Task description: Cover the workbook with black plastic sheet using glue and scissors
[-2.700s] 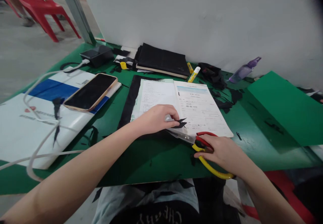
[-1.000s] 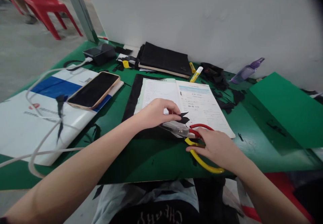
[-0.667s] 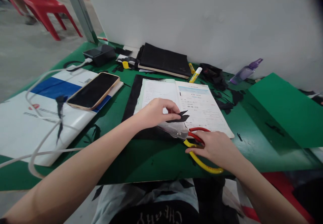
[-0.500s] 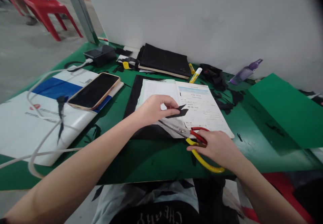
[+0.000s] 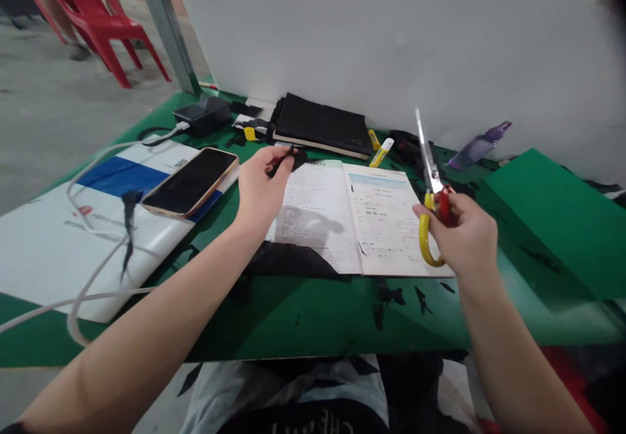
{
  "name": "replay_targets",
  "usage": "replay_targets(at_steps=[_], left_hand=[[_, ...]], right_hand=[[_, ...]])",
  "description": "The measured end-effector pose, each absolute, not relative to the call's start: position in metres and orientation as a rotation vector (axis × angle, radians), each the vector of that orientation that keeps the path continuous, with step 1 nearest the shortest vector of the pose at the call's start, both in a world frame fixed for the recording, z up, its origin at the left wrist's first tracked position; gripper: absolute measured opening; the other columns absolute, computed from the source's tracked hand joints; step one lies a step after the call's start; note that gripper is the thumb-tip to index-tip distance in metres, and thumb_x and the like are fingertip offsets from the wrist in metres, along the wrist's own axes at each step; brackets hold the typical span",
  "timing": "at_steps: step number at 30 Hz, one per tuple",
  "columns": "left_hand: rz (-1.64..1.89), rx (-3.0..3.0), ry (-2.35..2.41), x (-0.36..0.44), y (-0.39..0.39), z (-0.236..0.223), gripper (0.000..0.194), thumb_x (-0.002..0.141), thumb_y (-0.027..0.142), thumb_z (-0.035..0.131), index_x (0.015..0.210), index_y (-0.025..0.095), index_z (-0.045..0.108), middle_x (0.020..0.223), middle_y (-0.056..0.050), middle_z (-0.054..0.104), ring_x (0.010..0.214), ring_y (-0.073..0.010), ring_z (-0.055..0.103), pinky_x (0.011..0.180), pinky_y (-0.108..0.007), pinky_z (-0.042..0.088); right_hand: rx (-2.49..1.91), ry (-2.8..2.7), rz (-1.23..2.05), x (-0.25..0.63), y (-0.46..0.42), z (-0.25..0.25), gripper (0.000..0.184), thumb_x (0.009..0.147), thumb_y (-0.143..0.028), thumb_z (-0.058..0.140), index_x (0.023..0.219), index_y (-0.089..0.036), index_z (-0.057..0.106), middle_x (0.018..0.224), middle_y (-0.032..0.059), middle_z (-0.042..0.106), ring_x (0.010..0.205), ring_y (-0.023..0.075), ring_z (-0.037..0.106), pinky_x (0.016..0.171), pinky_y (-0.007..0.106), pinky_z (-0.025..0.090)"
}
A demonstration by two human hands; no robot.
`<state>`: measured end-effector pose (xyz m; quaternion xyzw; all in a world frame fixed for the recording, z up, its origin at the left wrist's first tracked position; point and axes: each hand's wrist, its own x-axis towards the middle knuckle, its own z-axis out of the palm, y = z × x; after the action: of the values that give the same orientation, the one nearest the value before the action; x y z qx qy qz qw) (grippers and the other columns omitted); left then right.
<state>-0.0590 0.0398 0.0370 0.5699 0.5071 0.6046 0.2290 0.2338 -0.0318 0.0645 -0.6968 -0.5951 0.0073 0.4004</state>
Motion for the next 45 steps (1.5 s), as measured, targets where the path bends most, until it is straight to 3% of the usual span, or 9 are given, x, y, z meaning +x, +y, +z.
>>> replay_targets(at_steps=[3, 6, 13, 17, 20, 24, 32, 37, 45], left_hand=[[1.687, 1.669, 1.531, -0.062, 0.04, 0.037, 0.018, 0.087, 0.024, 0.057, 0.095, 0.026, 0.073, 0.1, -0.006, 0.06, 0.092, -0.0184, 0.057, 0.077, -0.03, 0.048], [1.662, 1.747, 1.546, -0.066, 0.041, 0.037, 0.018, 0.087, 0.023, 0.057, 0.094, 0.026, 0.073, 0.086, -0.004, 0.059, 0.076, -0.0157, 0.054, 0.068, -0.029, 0.046], [1.615, 1.703, 1.549, -0.075, 0.048, 0.039, 0.021, 0.087, 0.025, 0.051, 0.095, 0.022, 0.07, 0.067, 0.0, 0.06, 0.061, -0.0142, 0.052, 0.065, -0.03, 0.042], [1.532, 1.801, 1.624, -0.083, 0.054, 0.036, 0.026, 0.086, 0.023, 0.05, 0.103, 0.023, 0.069, 0.098, -0.006, 0.068, 0.096, -0.0229, 0.059, 0.091, -0.037, 0.04], [1.414, 1.847, 1.647, -0.089, 0.06, 0.027, 0.037, 0.084, 0.02, 0.052, 0.119, 0.024, 0.064, 0.129, -0.011, 0.057, 0.123, -0.0301, 0.048, 0.099, -0.042, 0.036], [1.301, 1.88, 1.663, -0.088, 0.063, 0.024, 0.036, 0.084, 0.02, 0.051, 0.117, 0.017, 0.065, 0.124, -0.015, 0.058, 0.117, -0.03, 0.052, 0.099, -0.043, 0.038], [1.457, 1.594, 1.521, -0.095, 0.019, 0.071, 0.022, 0.088, 0.03, 0.054, 0.104, 0.027, 0.068, 0.098, -0.002, 0.067, 0.096, -0.0221, 0.061, 0.087, -0.035, 0.046], [1.366, 1.302, 1.437, -0.11, -0.026, 0.058, 0.016, 0.085, 0.035, 0.06, 0.095, 0.027, 0.071, 0.114, -0.002, 0.067, 0.118, -0.0248, 0.054, 0.103, -0.038, 0.039], [1.361, 0.88, 1.337, -0.116, -0.067, 0.027, 0.014, 0.079, 0.036, 0.068, 0.089, 0.027, 0.071, 0.115, -0.002, 0.066, 0.124, -0.0255, 0.05, 0.106, -0.039, 0.039]], right_hand=[[-1.627, -1.425, 0.117, 0.234, -0.009, 0.06, 0.038, 0.065, -0.044, 0.075, 0.094, -0.023, 0.062, 0.073, -0.001, 0.058, 0.064, 0.0155, 0.056, 0.065, 0.033, 0.05], [-1.581, -1.42, 0.135, 0.233, 0.006, 0.039, 0.037, 0.063, -0.039, 0.076, 0.092, -0.022, 0.059, 0.07, -0.0029, 0.052, 0.064, 0.0146, 0.053, 0.066, 0.032, 0.05], [-1.738, -1.487, 0.254, 0.24, 0.007, 0.002, 0.039, 0.066, -0.045, 0.074, 0.092, -0.02, 0.06, 0.071, -0.0021, 0.049, 0.064, 0.0147, 0.051, 0.066, 0.033, 0.048], [-1.733, -1.501, 0.308, 0.244, 0.008, 0.006, 0.037, 0.068, -0.045, 0.072, 0.093, -0.02, 0.058, 0.071, -0.0016, 0.049, 0.064, 0.0152, 0.051, 0.067, 0.034, 0.048], [-1.744, -1.516, 0.309, 0.242, 0.007, 0.009, 0.036, 0.069, -0.045, 0.071, 0.092, -0.02, 0.058, 0.07, -0.0017, 0.048, 0.063, 0.0152, 0.051, 0.067, 0.034, 0.047], [-1.766, -1.519, 0.317, 0.233, 0.003, 0.011, 0.035, 0.07, -0.045, 0.07, 0.091, -0.021, 0.058, 0.073, -0.0007, 0.052, 0.064, 0.0149, 0.051, 0.065, 0.032, 0.047], [-1.725, -1.484, 0.556, 0.236, 0.003, 0.005, 0.044, 0.071, -0.047, 0.071, 0.103, -0.019, 0.056, 0.08, 0.0009, 0.058, 0.069, 0.0156, 0.054, 0.065, 0.032, 0.048], [-1.645, -1.46, 0.771, 0.247, 0.006, 0.003, 0.047, 0.066, -0.044, 0.076, 0.101, -0.018, 0.06, 0.081, 0.0025, 0.061, 0.072, 0.0175, 0.057, 0.065, 0.034, 0.05], [-1.591, -1.428, 0.816, 0.243, 0.003, 0.007, 0.036, 0.072, -0.038, 0.069, 0.103, -0.019, 0.066, 0.098, 0.0073, 0.065, 0.087, 0.0228, 0.064, 0.074, 0.038, 0.055]])
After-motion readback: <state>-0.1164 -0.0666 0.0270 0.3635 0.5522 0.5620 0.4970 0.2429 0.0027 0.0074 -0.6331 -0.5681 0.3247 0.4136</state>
